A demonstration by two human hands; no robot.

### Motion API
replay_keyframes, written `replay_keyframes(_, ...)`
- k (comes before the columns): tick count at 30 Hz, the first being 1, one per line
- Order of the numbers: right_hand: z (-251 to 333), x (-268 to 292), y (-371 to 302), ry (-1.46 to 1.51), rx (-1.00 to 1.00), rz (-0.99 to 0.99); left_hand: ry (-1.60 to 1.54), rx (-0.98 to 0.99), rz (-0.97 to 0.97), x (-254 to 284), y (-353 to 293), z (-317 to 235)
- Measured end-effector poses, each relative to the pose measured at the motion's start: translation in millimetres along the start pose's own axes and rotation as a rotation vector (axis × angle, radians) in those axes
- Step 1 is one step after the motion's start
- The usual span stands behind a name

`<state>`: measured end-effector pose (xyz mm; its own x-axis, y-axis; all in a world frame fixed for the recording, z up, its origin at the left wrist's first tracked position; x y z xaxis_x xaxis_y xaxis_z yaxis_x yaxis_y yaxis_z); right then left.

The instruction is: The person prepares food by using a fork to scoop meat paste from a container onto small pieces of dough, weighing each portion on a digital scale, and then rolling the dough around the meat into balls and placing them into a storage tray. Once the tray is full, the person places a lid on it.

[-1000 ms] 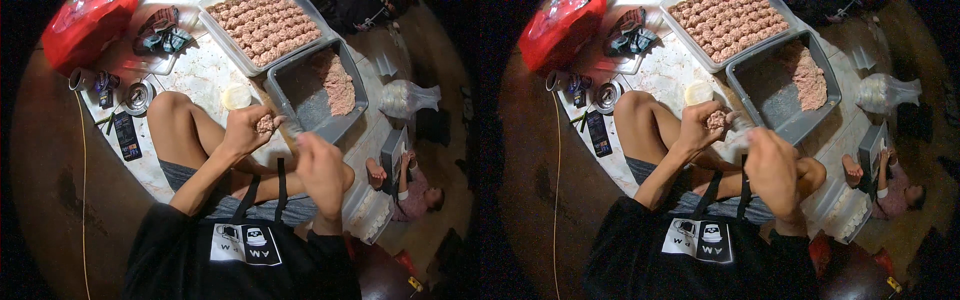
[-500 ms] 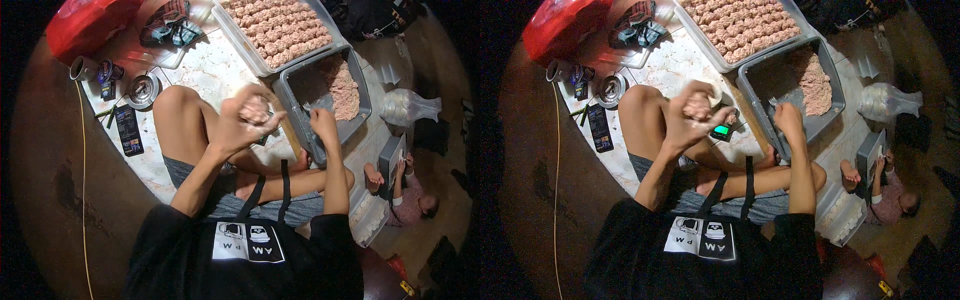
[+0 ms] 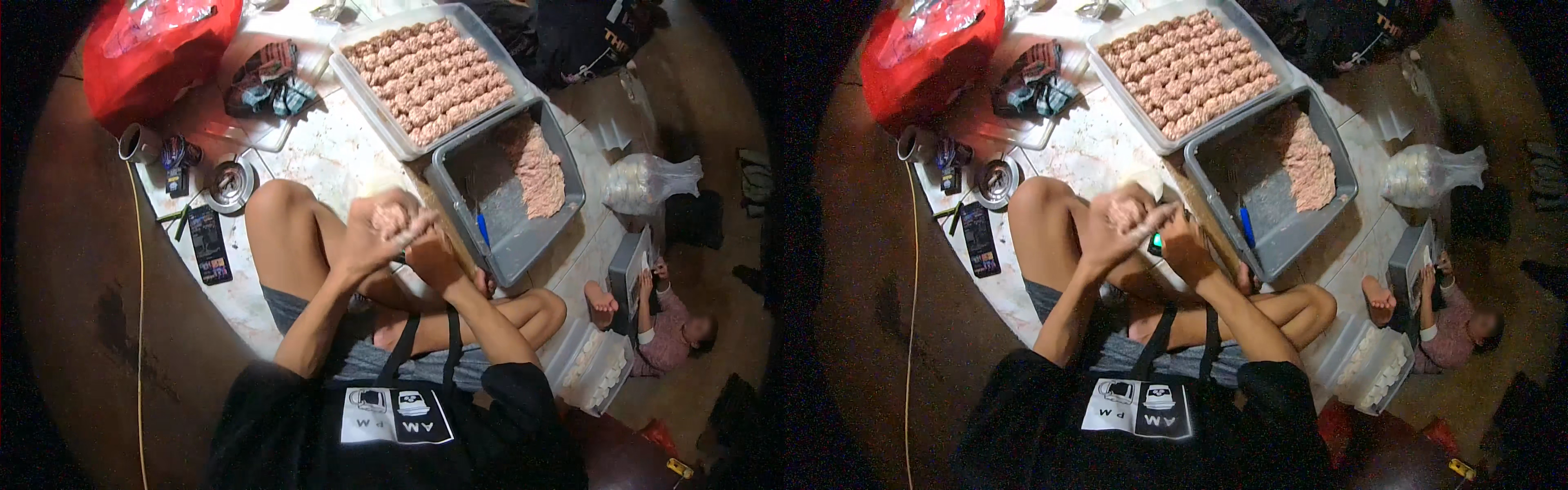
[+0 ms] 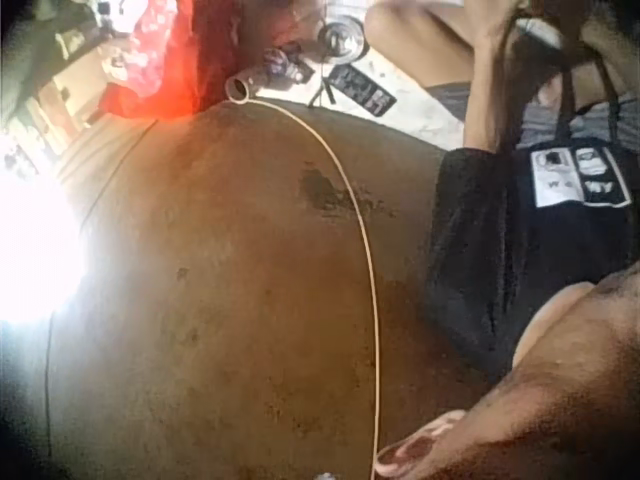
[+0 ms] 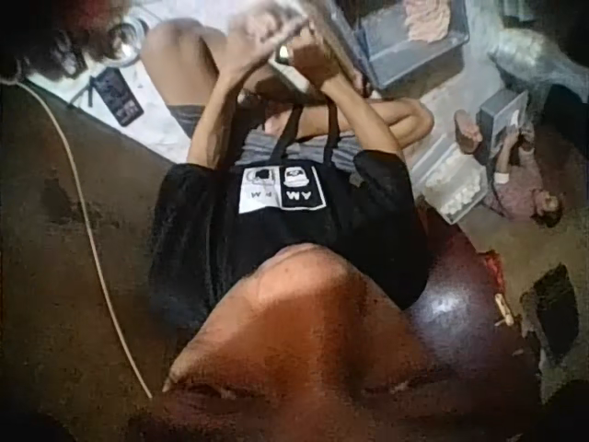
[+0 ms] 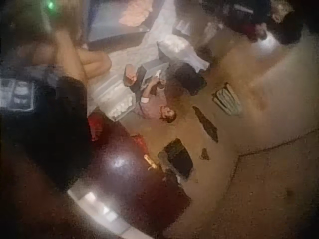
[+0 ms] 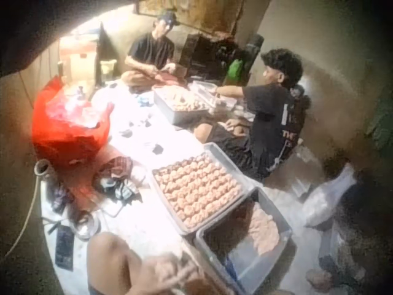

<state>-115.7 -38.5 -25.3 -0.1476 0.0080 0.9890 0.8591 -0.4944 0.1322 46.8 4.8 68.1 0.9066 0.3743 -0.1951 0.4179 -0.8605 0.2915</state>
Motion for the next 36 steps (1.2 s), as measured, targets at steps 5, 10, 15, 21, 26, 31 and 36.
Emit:
replay_keyframes(5, -38, 141, 85, 0.257, -0.258, -0.155, 0.263, 0.356, -0.15, 12, -9, 4)
replay_keyframes(10, -143, 203, 210, 0.22, -0.266, -0.128, 0.141, 0.129, -0.016, 1, -5, 20)
replay_keyframes(15, -278, 112, 324, 0.034, -0.048, -0.066, 0.179, 0.229, 0.018, -2, -7, 44)
replay_keyframes(21, -368, 24, 409, 0.016, -0.372, 0.449, 0.497, 0.32, 0.508, -25, -25, 71)
replay_keyframes(26, -360, 26, 417, -0.036, -0.338, 0.43, 0.809, 0.399, 0.735, -36, -32, 90)
replay_keyframes(31, -321, 59, 388, -0.175, -0.237, 0.154, 0.852, 0.371, 0.752, -39, -34, 95)
replay_keyframes(36, -185, 145, 287, -0.202, -0.149, -0.169, 0.665, 0.171, 0.366, -22, -20, 69)
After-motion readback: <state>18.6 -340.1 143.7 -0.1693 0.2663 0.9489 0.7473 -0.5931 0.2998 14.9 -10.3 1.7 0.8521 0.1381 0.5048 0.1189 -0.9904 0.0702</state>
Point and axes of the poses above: each hand's wrist, its own y-axis towards the middle knuckle, its own x-axis out of the back of the hand, z = x × y, the point moved 3 cm from there along y, towards the middle knuckle, and after that the axes turned 5 degrees about -x, right-handed, at the moved point
